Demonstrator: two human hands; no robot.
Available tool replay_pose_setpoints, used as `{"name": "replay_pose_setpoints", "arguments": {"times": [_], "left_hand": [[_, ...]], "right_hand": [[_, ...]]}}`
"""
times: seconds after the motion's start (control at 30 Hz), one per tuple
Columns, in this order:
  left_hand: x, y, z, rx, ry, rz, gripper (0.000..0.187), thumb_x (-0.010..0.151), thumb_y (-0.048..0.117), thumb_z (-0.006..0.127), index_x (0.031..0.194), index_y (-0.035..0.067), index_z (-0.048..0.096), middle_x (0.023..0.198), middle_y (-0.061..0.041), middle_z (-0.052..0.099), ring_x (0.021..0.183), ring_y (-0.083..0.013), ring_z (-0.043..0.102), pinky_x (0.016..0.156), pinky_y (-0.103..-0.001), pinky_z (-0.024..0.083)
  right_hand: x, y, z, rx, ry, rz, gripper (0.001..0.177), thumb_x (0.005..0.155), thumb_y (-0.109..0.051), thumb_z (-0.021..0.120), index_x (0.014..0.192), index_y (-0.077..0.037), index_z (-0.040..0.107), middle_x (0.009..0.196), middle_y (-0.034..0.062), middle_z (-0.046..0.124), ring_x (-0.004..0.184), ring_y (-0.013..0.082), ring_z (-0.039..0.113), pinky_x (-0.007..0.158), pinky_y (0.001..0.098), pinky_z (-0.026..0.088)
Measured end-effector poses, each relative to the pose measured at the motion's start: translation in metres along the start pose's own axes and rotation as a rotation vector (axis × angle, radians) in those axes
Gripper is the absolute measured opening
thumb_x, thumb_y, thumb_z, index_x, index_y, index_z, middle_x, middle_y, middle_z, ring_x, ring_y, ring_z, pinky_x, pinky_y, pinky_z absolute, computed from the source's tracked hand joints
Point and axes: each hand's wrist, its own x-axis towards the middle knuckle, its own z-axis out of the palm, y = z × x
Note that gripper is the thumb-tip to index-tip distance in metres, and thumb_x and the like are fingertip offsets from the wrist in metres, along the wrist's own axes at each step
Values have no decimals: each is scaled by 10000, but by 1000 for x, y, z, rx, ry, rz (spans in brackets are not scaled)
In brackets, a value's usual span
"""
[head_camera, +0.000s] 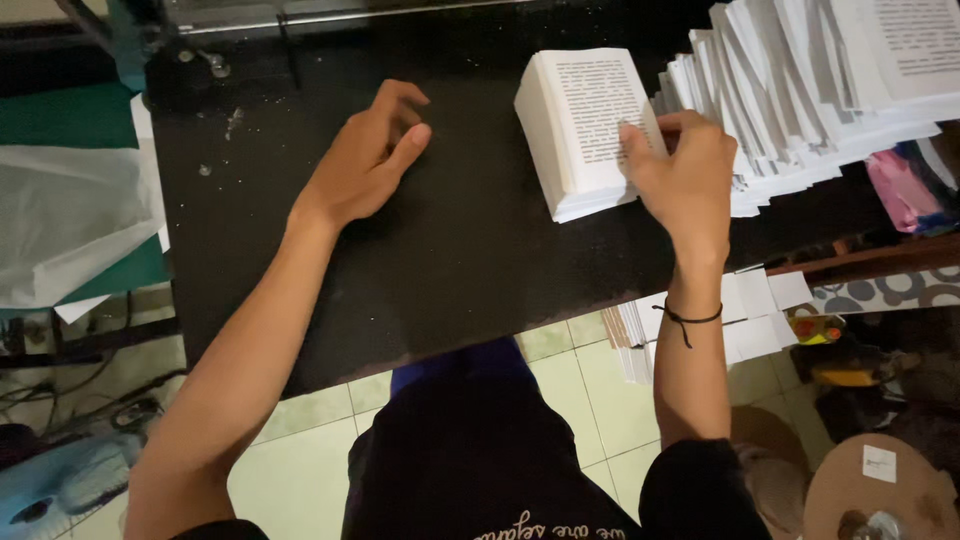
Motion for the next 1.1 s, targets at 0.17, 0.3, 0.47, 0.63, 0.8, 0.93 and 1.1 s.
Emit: {"name": "replay_pose_setpoints", "arguments": {"times": [0.17,0.3,0.47,0.63,0.8,0.93,1.1], "left_hand": [[-1,2,2,14,0,-30,546,1062,514,365,1335,48,444,1136,-109,660,754,-178,605,683,-356,444],[-2,8,2,44,10,19,453,1085,420,412,1320,37,469,1098,-88,667,702,-153,568,649,-340,440],[-3,14,5,44,84,204,342,1111,349,457,1283,57,497,1076,-78,623,884,-186,582,667,-327,449],[-1,24,7,-278,290,462,472,1121,541,466,1400,166,405,1200,-20,597,1015,-162,627,852,-317,513],[0,-8,-3,-206,485,215,337,1098,333,501,1291,93,365,1177,-86,604,1065,-227,642,819,-349,530],[4,-22,-12,-39,605,78,290,928,92,681,1108,111,454,1007,-55,582,888,-203,553,766,-352,435],[8,-48,2,-58,582,48,392,899,71,731,1147,146,437,996,-101,600,958,-310,570,809,-450,447]], "right_hand": [[-2,3,5,55,89,-55,347,981,-219,844,1099,14,615,962,155,694,867,260,675,677,405,574],[-3,-4,4,155,236,-289,290,960,-22,833,1039,15,556,943,176,732,849,273,725,662,377,550],[-20,-48,-5,484,267,-374,223,1047,33,731,1060,-21,515,1005,147,663,959,264,742,765,320,546],[-16,-79,59,611,186,-462,274,1012,-186,730,991,-133,462,928,-32,488,650,78,415,524,268,284],[7,-124,110,778,-154,-577,314,1006,-47,668,1272,-42,502,1188,138,666,1090,295,704,862,382,621],[36,-126,145,802,-193,-511,293,910,-42,747,982,-136,479,817,-29,448,705,75,429,581,253,357],[48,-107,179,1017,-176,-522,320,824,15,763,1091,-46,596,992,31,614,957,147,584,861,327,500]]}}
